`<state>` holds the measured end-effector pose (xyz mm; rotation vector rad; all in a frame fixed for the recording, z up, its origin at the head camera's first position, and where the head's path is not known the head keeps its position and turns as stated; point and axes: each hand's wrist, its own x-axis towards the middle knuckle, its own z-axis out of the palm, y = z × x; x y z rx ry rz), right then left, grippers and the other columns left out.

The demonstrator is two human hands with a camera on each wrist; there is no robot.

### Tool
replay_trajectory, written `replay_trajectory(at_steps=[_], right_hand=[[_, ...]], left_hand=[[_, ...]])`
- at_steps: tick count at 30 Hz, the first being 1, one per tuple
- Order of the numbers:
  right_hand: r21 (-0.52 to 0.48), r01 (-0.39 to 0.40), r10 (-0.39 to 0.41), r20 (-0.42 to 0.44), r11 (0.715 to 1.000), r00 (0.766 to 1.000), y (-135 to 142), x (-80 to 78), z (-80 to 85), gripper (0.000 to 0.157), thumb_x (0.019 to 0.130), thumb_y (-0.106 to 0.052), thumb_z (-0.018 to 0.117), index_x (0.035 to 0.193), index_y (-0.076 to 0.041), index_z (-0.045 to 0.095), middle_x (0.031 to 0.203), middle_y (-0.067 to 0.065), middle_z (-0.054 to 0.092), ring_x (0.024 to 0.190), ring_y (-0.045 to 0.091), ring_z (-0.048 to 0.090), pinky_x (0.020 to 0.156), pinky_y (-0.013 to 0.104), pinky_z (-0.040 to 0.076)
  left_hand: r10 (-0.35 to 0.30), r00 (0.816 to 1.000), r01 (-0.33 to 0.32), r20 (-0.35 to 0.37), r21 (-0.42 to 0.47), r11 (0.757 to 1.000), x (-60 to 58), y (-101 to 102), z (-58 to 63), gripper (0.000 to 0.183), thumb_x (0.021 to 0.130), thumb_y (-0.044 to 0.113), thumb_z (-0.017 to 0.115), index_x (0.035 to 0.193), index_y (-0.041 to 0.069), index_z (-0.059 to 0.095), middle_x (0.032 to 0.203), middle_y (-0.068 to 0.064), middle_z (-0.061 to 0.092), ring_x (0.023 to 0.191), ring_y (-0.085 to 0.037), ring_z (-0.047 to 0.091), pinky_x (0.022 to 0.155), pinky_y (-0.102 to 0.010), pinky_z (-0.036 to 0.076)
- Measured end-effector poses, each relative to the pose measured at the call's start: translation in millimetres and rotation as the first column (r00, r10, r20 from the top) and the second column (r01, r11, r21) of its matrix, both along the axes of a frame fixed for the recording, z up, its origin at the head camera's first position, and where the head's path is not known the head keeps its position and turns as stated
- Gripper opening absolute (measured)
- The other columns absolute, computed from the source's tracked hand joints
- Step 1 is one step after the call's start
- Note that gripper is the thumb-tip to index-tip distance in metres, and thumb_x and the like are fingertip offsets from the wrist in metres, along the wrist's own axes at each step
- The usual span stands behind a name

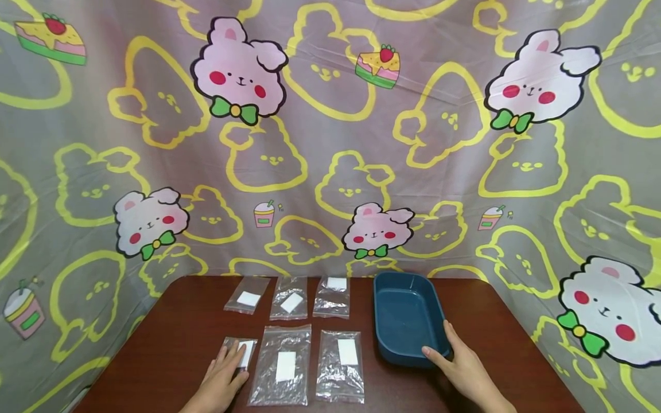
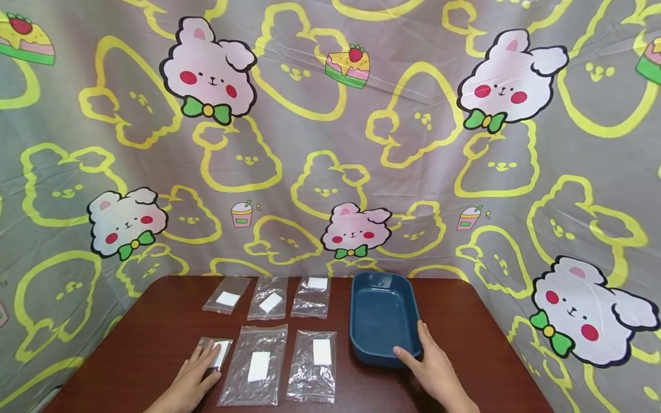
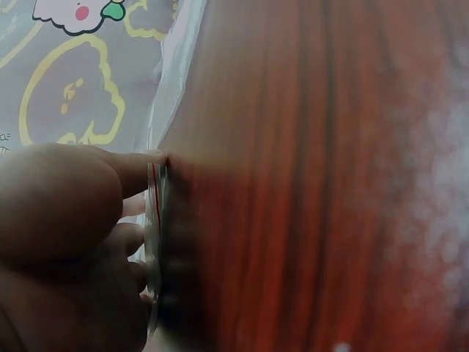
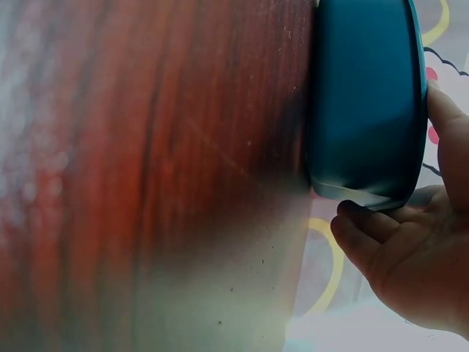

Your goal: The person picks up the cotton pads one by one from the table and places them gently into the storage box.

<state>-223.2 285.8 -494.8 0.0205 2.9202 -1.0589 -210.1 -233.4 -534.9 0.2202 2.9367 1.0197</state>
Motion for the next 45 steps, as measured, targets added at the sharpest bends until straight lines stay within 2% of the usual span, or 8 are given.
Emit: replay_trajectory(at_steps=[17, 27, 33, 39, 45], right_hand=[[0.018, -0.002, 0.002, -0.002, 1.0, 1.0, 1.3, 1.0, 1.3, 0.11, 0.09, -0.066, 0.061, 0.158, 0.005, 0.012, 0.16, 0.032, 0.015, 0.141, 0.054, 0.028, 0.105, 0.068, 0.032], [0.023, 0.002, -0.002, -0.004, 1.0, 1.0, 2.3, 0.2, 1.1, 0.109, 0.09, -0.066, 0.061, 0.158, 0.005, 0.013, 0.159, 0.032, 0.016, 0.139, 0.055, 0.03, 0.104, 0.068, 0.034], [0.02, -0.001, 0.001, -0.01, 1.0, 1.0, 1.7, 0.4, -0.2, 0.108, 0.091, -0.064, 0.061, 0.157, 0.006, 0.014, 0.159, 0.032, 0.016, 0.14, 0.054, 0.029, 0.105, 0.068, 0.033], [0.019, 0.001, -0.001, -0.004, 1.0, 1.0, 1.2, 0.6, 0.2, 0.108, 0.09, -0.065, 0.061, 0.158, 0.005, 0.014, 0.16, 0.031, 0.016, 0.141, 0.054, 0.028, 0.105, 0.068, 0.033], [0.012, 0.0, 0.0, 0.005, 1.0, 1.0, 1.5, -0.1, 0.2, 0.109, 0.09, -0.065, 0.061, 0.157, 0.006, 0.013, 0.159, 0.032, 0.015, 0.14, 0.054, 0.028, 0.105, 0.067, 0.033]], left_hand=[[0.007, 1.0, -0.007, 0.01, 0.035, 0.999, -0.3, 0.9, 0.5, 0.056, 0.097, 0.006, 0.061, 0.147, -0.009, 0.041, 0.157, -0.033, 0.023, 0.144, -0.056, 0.009, 0.11, -0.072, 0.003], [0.031, 0.996, -0.032, -0.085, -0.009, 0.999, -1.2, 3.4, 1.3, 0.042, 0.097, 0.001, 0.059, 0.138, -0.008, 0.054, 0.148, -0.033, 0.04, 0.139, -0.056, 0.027, 0.109, -0.071, 0.017], [0.074, 0.994, -0.075, -0.085, -0.004, 0.997, 0.3, 3.8, 3.6, 0.038, 0.098, 0.003, 0.058, 0.135, -0.005, 0.059, 0.146, -0.028, 0.046, 0.139, -0.053, 0.031, 0.11, -0.068, 0.021], [0.089, 0.993, -0.09, -0.072, -0.004, 0.996, -0.5, 3.1, 3.2, 0.037, 0.098, 0.003, 0.057, 0.135, -0.004, 0.06, 0.147, -0.026, 0.046, 0.139, -0.052, 0.032, 0.11, -0.067, 0.022], [0.103, 0.99, -0.103, -0.101, 0.0, 0.995, -1.8, 2.8, -0.1, 0.037, 0.097, 0.003, 0.059, 0.133, -0.004, 0.061, 0.145, -0.025, 0.048, 0.138, -0.052, 0.035, 0.109, -0.067, 0.025]])
